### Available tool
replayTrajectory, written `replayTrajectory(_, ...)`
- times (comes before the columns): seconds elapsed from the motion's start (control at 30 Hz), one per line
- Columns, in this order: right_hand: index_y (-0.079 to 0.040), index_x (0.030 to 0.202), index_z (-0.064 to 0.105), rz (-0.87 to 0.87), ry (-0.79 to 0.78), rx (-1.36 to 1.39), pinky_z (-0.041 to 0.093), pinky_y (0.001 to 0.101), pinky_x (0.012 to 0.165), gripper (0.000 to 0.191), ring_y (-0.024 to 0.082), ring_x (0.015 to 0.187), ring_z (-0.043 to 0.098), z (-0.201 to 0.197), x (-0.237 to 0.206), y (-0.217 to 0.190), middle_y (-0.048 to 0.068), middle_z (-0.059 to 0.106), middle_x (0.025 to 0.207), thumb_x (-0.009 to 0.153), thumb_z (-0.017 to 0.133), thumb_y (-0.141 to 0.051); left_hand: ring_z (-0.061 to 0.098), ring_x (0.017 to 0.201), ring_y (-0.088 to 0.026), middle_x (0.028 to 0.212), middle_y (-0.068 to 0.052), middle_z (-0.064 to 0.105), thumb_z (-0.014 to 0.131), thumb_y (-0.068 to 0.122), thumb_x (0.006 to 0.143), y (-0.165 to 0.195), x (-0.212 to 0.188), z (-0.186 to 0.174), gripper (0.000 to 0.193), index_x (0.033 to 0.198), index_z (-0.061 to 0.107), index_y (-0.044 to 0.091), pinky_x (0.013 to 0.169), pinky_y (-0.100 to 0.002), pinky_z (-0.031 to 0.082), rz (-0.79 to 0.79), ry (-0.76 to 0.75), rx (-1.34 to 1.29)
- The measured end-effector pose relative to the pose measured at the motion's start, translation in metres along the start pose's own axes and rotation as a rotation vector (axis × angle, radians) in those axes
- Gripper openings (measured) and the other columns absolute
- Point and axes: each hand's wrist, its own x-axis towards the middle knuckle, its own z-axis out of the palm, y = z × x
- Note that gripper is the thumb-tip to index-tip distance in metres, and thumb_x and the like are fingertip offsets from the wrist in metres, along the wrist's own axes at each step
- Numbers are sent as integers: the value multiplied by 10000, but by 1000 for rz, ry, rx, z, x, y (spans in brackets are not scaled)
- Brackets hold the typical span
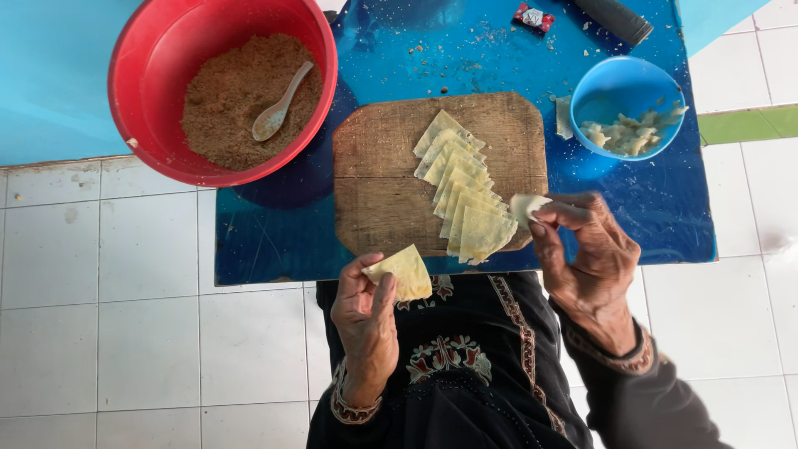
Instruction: The person sits at a low table and folds square pastry wrappers one at a time into triangles, stacking the folded pieces on a wooden board. They occasionally reach into a red bowl of brown grated mixture and press filling into a wrapper while folding.
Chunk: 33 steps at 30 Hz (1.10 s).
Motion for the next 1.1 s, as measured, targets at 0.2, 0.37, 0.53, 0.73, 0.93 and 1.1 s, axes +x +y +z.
replayTrajectory(0.2, -48, 1058, 731, -533, -311, -374, 506, 419, 853, 219, 251, 1010, 641, 5, 16, 1, 69, 701, 1069, 850, 799, -54, 628, 1054, -117, 1125, -94, 636, 622, 33, 1022, -1, 3, -3, 273, 1283, 548, 1, 947, -279, 536, -25, 1, -57)
replayTrajectory(0.37, -44, 1092, 732, -512, -351, -354, 487, 461, 890, 316, 282, 1060, 623, 1, 7, 3, 82, 690, 1121, 784, 797, -58, 610, 1065, -118, 1146, -95, 633, 637, 38, 1016, -8, 4, -1, 289, 1293, 561, 6, 951, -283, 522, -44, -7, -11)
replayTrajectory(0.53, -59, 1053, 746, -515, -375, -264, 486, 453, 878, 321, 291, 1070, 627, -5, 6, 10, 73, 701, 1148, 734, 778, -57, 614, 1062, -126, 1152, -95, 628, 640, 57, 1011, -14, 3, 3, 287, 1284, 563, 12, 943, -302, 541, -72, -3, -13)
replayTrajectory(0.73, -35, 1054, 726, -447, -363, -122, 483, 447, 860, 319, 314, 1077, 627, -6, 10, 10, 111, 693, 1122, 779, 846, -143, 617, 1063, -130, 1149, -99, 627, 638, 60, 1017, -13, 1, 8, 283, 1285, 563, 13, 941, -316, 550, -57, -10, 0)
replayTrajectory(0.93, -34, 1084, 715, -340, -329, -72, 492, 449, 905, 382, 322, 1079, 616, -7, 5, 10, 112, 697, 1124, 755, 860, -162, 612, 1063, -123, 1147, -97, 623, 625, 36, 1021, -5, 2, 12, 274, 1285, 558, 12, 960, -302, 529, -51, -11, -46)
replayTrajectory(1.1, -58, 1066, 716, -259, -233, -184, 450, 435, 926, 298, 310, 1034, 577, -27, -5, 15, 90, 716, 1076, 786, 815, -81, 625, 1024, -124, 1101, -100, 656, 643, 3, 996, 4, 12, 16, 267, 1253, 571, -10, 910, -272, 509, -11, 14, -22)
